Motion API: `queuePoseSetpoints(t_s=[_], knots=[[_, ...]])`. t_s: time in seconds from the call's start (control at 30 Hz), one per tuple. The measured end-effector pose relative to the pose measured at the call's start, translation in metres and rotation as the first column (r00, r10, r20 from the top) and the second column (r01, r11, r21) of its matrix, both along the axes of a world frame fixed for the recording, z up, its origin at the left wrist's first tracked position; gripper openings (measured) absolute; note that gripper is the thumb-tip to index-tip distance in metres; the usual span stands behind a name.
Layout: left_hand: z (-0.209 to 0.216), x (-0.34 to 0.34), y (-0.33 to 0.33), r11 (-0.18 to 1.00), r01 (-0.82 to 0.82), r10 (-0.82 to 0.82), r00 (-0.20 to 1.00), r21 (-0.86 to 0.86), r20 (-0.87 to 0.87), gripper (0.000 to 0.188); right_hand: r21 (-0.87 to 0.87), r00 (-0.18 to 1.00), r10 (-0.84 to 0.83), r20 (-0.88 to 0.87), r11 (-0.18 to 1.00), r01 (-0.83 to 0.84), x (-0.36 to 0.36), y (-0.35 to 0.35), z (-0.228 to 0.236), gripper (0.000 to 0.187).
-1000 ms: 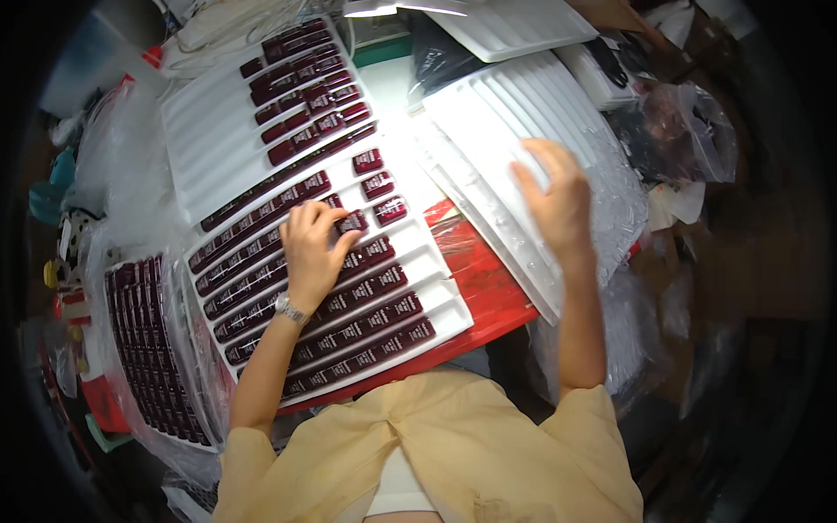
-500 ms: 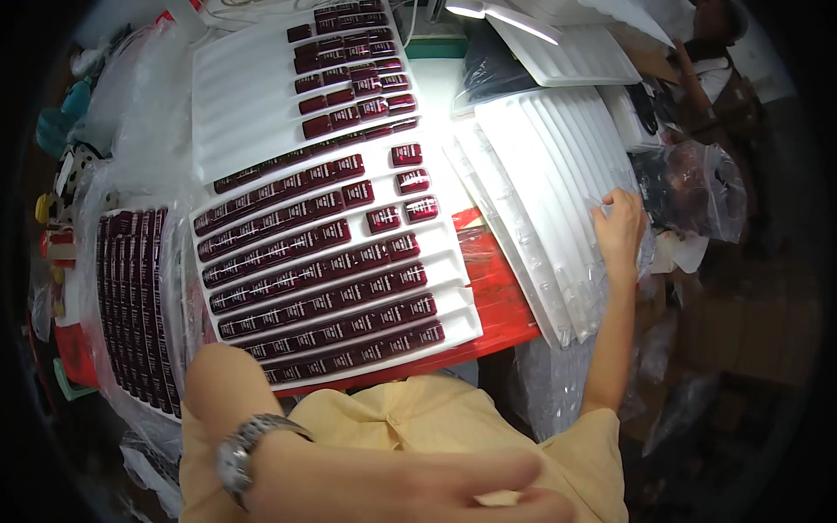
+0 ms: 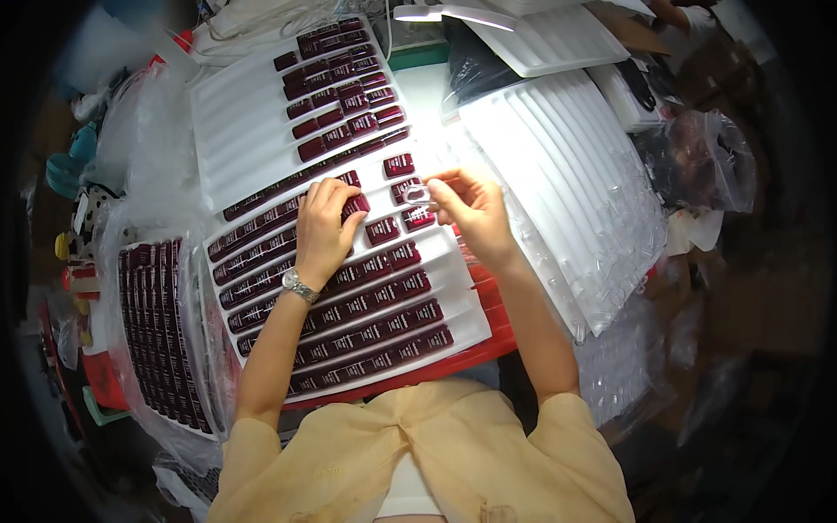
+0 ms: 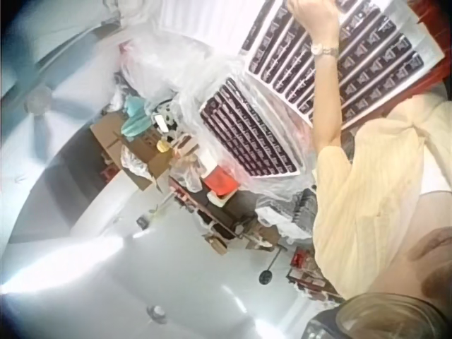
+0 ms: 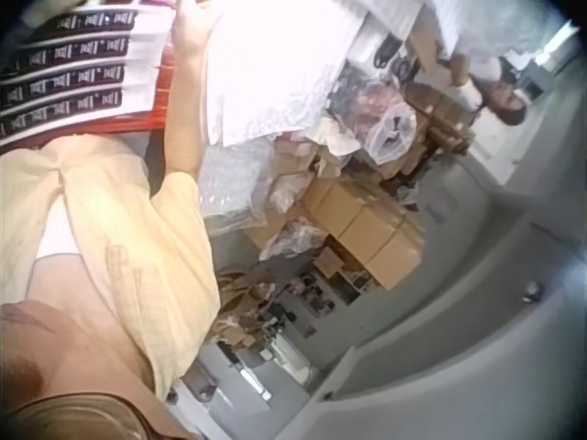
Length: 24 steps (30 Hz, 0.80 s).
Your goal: The person unpacks a stack of white foam trays and places them on a red table. They then pick up small dark red bottles from a larger tray and place them one by one into the slots of the empty foam trays. The person continues this repetitive packing process throughout the video.
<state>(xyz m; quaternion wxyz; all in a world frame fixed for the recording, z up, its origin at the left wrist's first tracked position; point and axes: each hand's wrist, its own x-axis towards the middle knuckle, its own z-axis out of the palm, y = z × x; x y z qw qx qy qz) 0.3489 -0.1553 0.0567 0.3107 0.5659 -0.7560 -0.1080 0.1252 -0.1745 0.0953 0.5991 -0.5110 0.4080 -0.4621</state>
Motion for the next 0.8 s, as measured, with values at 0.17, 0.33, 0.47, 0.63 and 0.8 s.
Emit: queuePoseSetpoints(t_s=[0.17,0.33,0.47,0.63,0.8], knots=[[0.022,-0.016,0.018,0.973,0.229,-0.212,0.907,0.005,-0.364,0.030,-0.103,0.967,0.126,-0.221,0.983,-0.152,0.025,0.007,-0.034,0.024],[0.009,-0.010,0.009,0.998,0.071,-0.069,0.978,0.002,-0.196,0.029,-0.447,0.547,-0.298,-0.782,0.880,-0.159,-0.011,0.014,0.011,0.065],[-0.008,-0.018,-0.012,0.997,0.074,-0.075,0.997,-0.031,-0.031,0.025,-0.608,-0.069,-0.609,-0.790,0.793,-0.045,-0.133,0.009,0.032,0.044],[-0.012,-0.024,-0.022,0.992,0.059,-0.059,0.998,-0.110,0.004,0.032,-0.408,-0.181,-0.418,-0.890,0.909,-0.089,-0.206,0.017,0.009,0.031],[-0.013,0.015,-0.031,0.992,-0.115,0.122,0.981,-0.050,0.148,0.032,-0.344,0.039,-0.342,-0.939,0.938,-0.051,-0.213,0.007,0.015,0.022]])
